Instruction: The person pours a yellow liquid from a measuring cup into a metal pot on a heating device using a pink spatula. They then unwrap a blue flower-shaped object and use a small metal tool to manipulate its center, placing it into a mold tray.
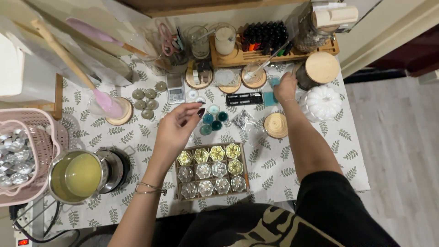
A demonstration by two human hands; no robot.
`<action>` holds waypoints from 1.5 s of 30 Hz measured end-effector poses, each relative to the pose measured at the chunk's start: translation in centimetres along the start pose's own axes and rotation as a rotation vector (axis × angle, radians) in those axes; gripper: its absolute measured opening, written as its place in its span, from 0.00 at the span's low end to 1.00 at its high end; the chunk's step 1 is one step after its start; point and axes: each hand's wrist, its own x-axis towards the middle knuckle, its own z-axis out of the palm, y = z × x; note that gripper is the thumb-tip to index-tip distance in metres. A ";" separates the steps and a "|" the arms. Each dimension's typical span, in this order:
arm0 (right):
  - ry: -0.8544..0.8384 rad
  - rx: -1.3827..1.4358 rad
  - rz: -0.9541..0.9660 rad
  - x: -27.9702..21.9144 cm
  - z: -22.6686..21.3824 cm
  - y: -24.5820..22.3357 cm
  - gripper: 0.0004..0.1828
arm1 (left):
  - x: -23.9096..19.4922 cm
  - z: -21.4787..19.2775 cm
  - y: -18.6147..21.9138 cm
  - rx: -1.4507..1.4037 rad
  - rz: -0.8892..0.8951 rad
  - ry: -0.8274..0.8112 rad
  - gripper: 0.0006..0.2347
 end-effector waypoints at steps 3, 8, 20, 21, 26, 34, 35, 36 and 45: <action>0.295 0.117 -0.058 -3.2 -2.3 -1.6 0.16 | -0.7 -0.2 0.1 -0.034 0.021 0.011 0.13; -0.138 0.930 0.106 -14.0 -9.9 -8.8 0.16 | -3.4 -1.0 0.5 -0.054 -0.014 -0.011 0.14; -0.796 1.270 -0.018 -30.4 -20.0 -28.1 0.28 | -10.7 -6.3 -0.9 -0.509 -0.145 -0.001 0.16; -0.806 1.314 -0.052 -30.8 -20.0 -28.8 0.28 | -11.1 -7.0 -1.0 -0.542 -0.173 0.011 0.15; -0.761 1.436 -0.143 -32.0 -19.3 -31.7 0.21 | -12.8 -10.6 0.1 -0.696 -0.172 0.087 0.14; -0.686 1.557 -0.015 -34.6 -18.9 -35.3 0.15 | -14.8 -14.5 1.6 -0.787 -0.137 0.083 0.15; -0.676 1.545 -0.018 -34.8 -19.0 -35.6 0.15 | -14.9 -14.8 1.5 -0.779 -0.133 0.080 0.15; -0.665 1.531 -0.020 -35.1 -19.1 -35.7 0.14 | -15.0 -15.0 1.4 -0.773 -0.130 0.077 0.15; -0.550 1.470 -0.031 -36.8 -20.7 -36.5 0.15 | -15.9 -15.4 0.6 -0.721 -0.026 0.050 0.13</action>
